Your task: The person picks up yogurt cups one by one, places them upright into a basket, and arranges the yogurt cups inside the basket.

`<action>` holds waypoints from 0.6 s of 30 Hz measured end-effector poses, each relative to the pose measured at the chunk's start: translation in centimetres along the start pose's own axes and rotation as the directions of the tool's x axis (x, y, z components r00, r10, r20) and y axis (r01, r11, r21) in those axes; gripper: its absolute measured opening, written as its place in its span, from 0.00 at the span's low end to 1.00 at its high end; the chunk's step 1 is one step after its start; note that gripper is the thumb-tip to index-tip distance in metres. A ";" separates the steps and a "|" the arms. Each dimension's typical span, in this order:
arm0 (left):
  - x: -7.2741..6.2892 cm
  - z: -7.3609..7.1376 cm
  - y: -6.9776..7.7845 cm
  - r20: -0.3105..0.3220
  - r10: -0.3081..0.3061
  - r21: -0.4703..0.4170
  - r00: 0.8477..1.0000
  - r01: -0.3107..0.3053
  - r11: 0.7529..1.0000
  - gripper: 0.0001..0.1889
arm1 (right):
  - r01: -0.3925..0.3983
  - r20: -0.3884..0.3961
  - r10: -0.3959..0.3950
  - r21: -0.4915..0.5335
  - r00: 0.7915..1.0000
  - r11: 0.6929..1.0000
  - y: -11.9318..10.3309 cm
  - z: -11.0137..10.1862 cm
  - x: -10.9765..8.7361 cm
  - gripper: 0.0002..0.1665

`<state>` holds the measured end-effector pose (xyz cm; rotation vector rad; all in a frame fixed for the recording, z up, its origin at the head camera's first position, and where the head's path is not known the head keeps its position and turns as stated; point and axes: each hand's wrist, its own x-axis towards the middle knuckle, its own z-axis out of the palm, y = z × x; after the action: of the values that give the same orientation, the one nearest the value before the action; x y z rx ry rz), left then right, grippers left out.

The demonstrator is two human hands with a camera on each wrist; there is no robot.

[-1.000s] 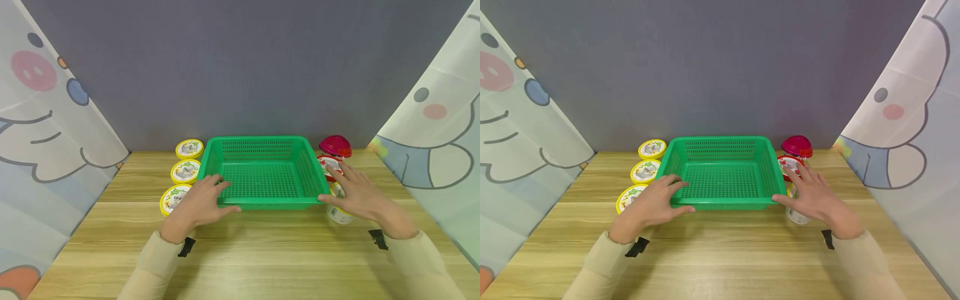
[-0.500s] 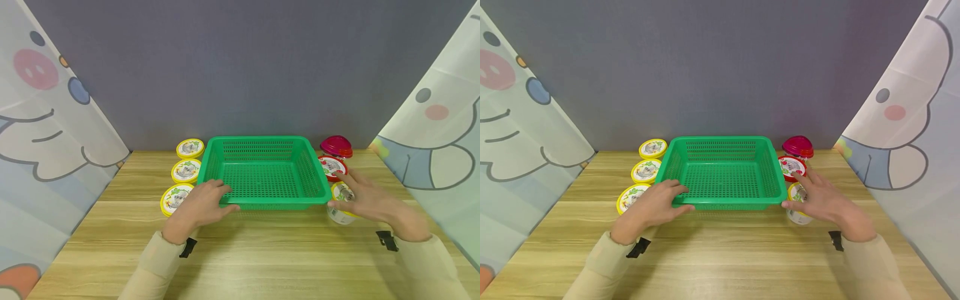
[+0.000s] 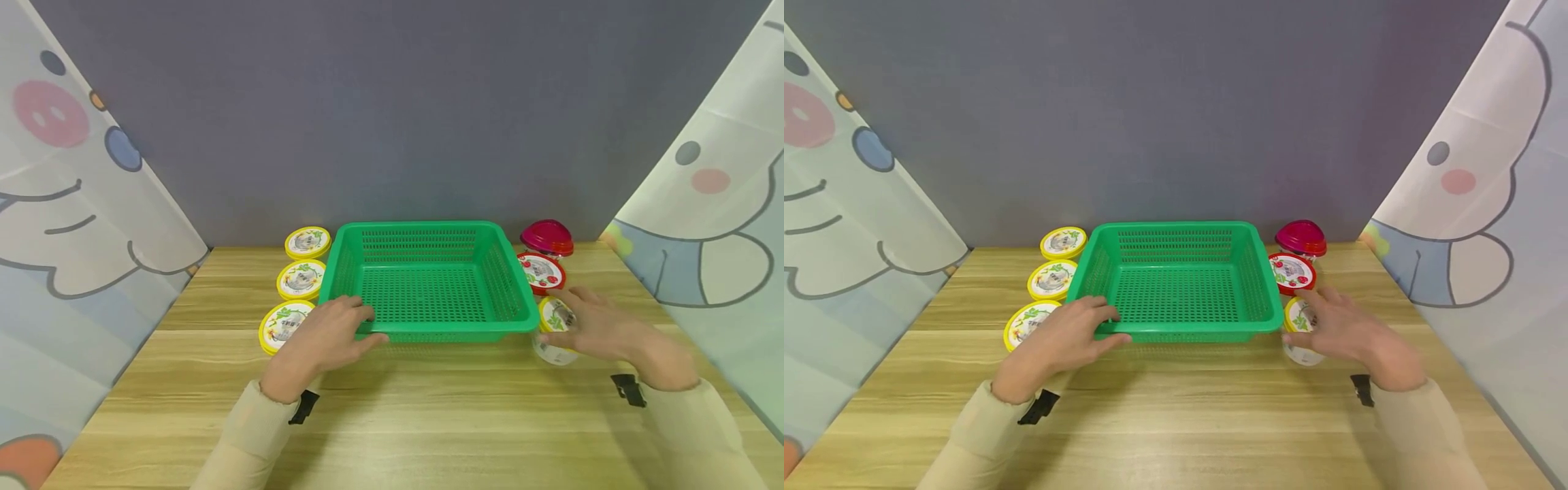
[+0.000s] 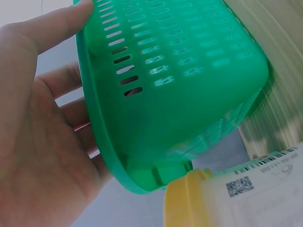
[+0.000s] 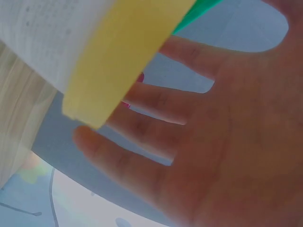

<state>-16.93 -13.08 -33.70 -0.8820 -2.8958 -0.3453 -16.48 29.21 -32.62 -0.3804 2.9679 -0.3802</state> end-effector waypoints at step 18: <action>-0.1 -0.2 -0.2 -0.002 0.045 0.016 0.999 -0.045 0.999 0.16 | -0.024 0.003 0.024 -0.054 1.000 0.998 0.0 0.1 0.5 0.40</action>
<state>-16.90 -13.35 -33.58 -0.9425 -2.8668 -0.3193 -16.97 29.11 -32.74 -0.3504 2.9811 -0.2967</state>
